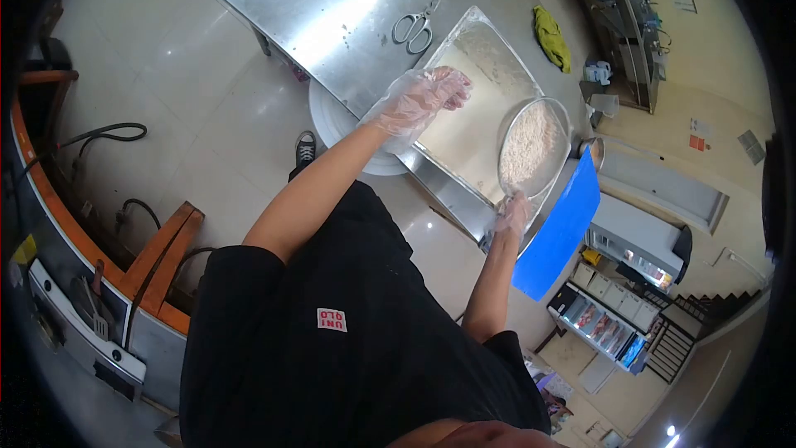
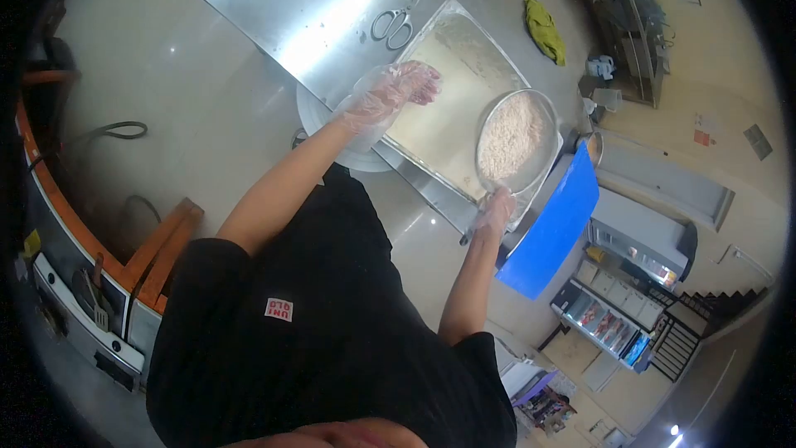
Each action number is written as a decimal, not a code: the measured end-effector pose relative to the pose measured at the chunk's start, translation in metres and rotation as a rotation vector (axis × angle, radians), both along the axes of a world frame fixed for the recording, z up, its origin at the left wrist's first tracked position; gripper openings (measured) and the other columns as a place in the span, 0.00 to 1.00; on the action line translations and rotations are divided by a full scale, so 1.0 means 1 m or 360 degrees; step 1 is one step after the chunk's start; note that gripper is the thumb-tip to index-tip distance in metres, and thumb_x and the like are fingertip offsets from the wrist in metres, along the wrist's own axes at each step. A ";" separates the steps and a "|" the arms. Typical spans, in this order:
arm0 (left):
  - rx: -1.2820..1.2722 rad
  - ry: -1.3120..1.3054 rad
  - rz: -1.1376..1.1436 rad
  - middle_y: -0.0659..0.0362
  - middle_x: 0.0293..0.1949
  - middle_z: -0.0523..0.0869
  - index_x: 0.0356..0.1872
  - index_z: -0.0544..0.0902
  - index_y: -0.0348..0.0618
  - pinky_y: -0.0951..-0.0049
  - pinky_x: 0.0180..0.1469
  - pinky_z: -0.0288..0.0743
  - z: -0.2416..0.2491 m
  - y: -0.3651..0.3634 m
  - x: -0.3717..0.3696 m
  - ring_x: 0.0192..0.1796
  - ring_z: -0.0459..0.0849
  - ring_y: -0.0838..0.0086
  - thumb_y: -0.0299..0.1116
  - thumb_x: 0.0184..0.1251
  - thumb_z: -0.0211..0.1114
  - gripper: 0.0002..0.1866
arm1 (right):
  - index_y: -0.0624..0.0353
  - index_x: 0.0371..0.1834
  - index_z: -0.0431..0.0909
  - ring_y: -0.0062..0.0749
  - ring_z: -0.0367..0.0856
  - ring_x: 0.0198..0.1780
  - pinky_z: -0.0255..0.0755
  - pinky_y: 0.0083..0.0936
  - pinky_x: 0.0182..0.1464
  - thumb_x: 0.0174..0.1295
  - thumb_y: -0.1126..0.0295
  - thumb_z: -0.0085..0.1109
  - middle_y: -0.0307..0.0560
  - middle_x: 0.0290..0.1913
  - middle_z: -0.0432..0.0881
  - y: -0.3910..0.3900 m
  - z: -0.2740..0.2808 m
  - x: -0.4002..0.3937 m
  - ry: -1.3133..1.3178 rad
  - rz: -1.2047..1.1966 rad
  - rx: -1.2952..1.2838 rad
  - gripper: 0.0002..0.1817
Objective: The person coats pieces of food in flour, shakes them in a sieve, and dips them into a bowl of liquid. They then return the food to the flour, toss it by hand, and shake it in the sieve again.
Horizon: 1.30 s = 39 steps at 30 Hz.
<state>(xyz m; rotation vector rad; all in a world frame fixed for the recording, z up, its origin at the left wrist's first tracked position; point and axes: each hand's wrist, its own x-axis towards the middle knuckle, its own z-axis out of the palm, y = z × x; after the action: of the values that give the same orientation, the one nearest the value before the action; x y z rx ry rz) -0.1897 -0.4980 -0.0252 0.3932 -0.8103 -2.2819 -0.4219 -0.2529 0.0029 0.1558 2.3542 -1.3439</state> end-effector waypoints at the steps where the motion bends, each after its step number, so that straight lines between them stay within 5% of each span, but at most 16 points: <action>1: -0.0005 -0.0013 0.0027 0.61 0.37 0.82 0.47 0.79 0.38 0.78 0.47 0.75 -0.001 0.005 0.000 0.40 0.80 0.79 0.42 0.73 0.57 0.16 | 0.54 0.24 0.71 0.27 0.68 0.18 0.59 0.27 0.19 0.56 0.69 0.50 0.38 0.19 0.68 -0.005 0.000 -0.003 -0.0005 -0.0061 0.0018 0.05; 8: -0.0199 -0.0135 0.0014 0.61 0.36 0.82 0.46 0.80 0.35 0.76 0.47 0.75 0.012 0.003 0.002 0.40 0.79 0.79 0.41 0.75 0.55 0.17 | 0.52 0.24 0.71 0.26 0.68 0.17 0.60 0.27 0.19 0.57 0.68 0.49 0.38 0.19 0.68 0.003 0.007 -0.003 -0.0119 0.0061 0.0181 0.06; 11: -0.0199 -0.0061 -0.0038 0.61 0.36 0.82 0.46 0.79 0.36 0.76 0.48 0.75 0.004 0.005 0.001 0.40 0.79 0.80 0.41 0.75 0.54 0.16 | 0.53 0.23 0.71 0.25 0.67 0.17 0.60 0.27 0.19 0.58 0.67 0.48 0.39 0.20 0.69 0.006 -0.008 -0.004 0.0020 -0.0176 -0.0102 0.07; 14: -0.0258 -0.0069 -0.0029 0.63 0.36 0.81 0.46 0.78 0.38 0.78 0.47 0.74 0.002 0.004 -0.005 0.39 0.78 0.81 0.40 0.75 0.55 0.14 | 0.53 0.22 0.71 0.25 0.67 0.17 0.59 0.27 0.19 0.58 0.66 0.49 0.39 0.20 0.69 0.023 -0.003 -0.011 -0.0017 0.0156 0.0197 0.08; 17: -0.0360 -0.0165 -0.0030 0.63 0.35 0.81 0.46 0.78 0.39 0.79 0.45 0.74 0.001 0.005 -0.001 0.38 0.78 0.81 0.38 0.75 0.55 0.12 | 0.53 0.21 0.71 0.24 0.67 0.18 0.58 0.26 0.18 0.59 0.66 0.50 0.39 0.22 0.70 0.030 -0.004 -0.023 -0.0039 -0.0096 0.0133 0.09; 20: -0.0412 -0.0186 -0.0049 0.63 0.34 0.81 0.45 0.78 0.39 0.79 0.44 0.75 0.000 0.002 -0.001 0.38 0.79 0.81 0.37 0.75 0.54 0.12 | 0.52 0.21 0.70 0.23 0.66 0.16 0.57 0.25 0.15 0.60 0.66 0.50 0.39 0.20 0.69 0.023 -0.025 -0.027 0.0232 0.0151 0.0178 0.10; 24: -0.0384 -0.0226 -0.0038 0.63 0.34 0.81 0.45 0.79 0.39 0.78 0.44 0.76 0.009 0.001 0.003 0.38 0.79 0.81 0.37 0.75 0.54 0.12 | 0.51 0.22 0.69 0.22 0.64 0.15 0.56 0.23 0.14 0.60 0.67 0.49 0.37 0.20 0.68 0.015 0.016 -0.009 0.0144 0.0089 0.0179 0.09; 27: -0.0342 -0.0297 -0.0033 0.62 0.34 0.81 0.45 0.78 0.39 0.79 0.44 0.76 0.023 -0.001 0.011 0.39 0.80 0.81 0.38 0.75 0.54 0.12 | 0.53 0.23 0.70 0.24 0.66 0.18 0.58 0.27 0.17 0.58 0.66 0.50 0.37 0.21 0.68 0.025 0.017 -0.016 -0.0019 0.0013 0.0073 0.08; 33: -0.0270 -0.0086 -0.0004 0.62 0.35 0.82 0.43 0.79 0.38 0.78 0.45 0.76 0.013 0.003 0.006 0.39 0.79 0.81 0.35 0.74 0.54 0.11 | 0.58 0.25 0.71 0.29 0.67 0.20 0.60 0.33 0.23 0.57 0.63 0.49 0.40 0.19 0.67 -0.014 0.020 0.029 0.0310 0.0291 0.0440 0.11; 37: -0.0406 -0.0225 -0.0002 0.59 0.37 0.83 0.47 0.79 0.35 0.76 0.48 0.77 0.015 0.002 0.010 0.41 0.81 0.78 0.40 0.76 0.53 0.16 | 0.60 0.25 0.71 0.30 0.67 0.20 0.61 0.32 0.23 0.58 0.64 0.49 0.41 0.19 0.68 0.037 0.008 -0.022 0.0044 -0.0053 0.0184 0.11; 39: -0.0384 -0.0176 -0.0017 0.59 0.37 0.83 0.47 0.79 0.35 0.75 0.49 0.76 0.008 0.003 0.005 0.41 0.81 0.78 0.41 0.76 0.52 0.17 | 0.60 0.26 0.72 0.29 0.67 0.19 0.61 0.30 0.20 0.57 0.64 0.51 0.41 0.20 0.69 0.026 0.021 -0.001 -0.0006 0.0075 0.0213 0.10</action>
<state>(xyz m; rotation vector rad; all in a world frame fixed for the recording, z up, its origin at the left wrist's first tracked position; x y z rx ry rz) -0.1847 -0.4953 -0.0173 0.4066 -1.1317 -2.1540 -0.4233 -0.2266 0.0235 0.1412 2.4297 -1.1635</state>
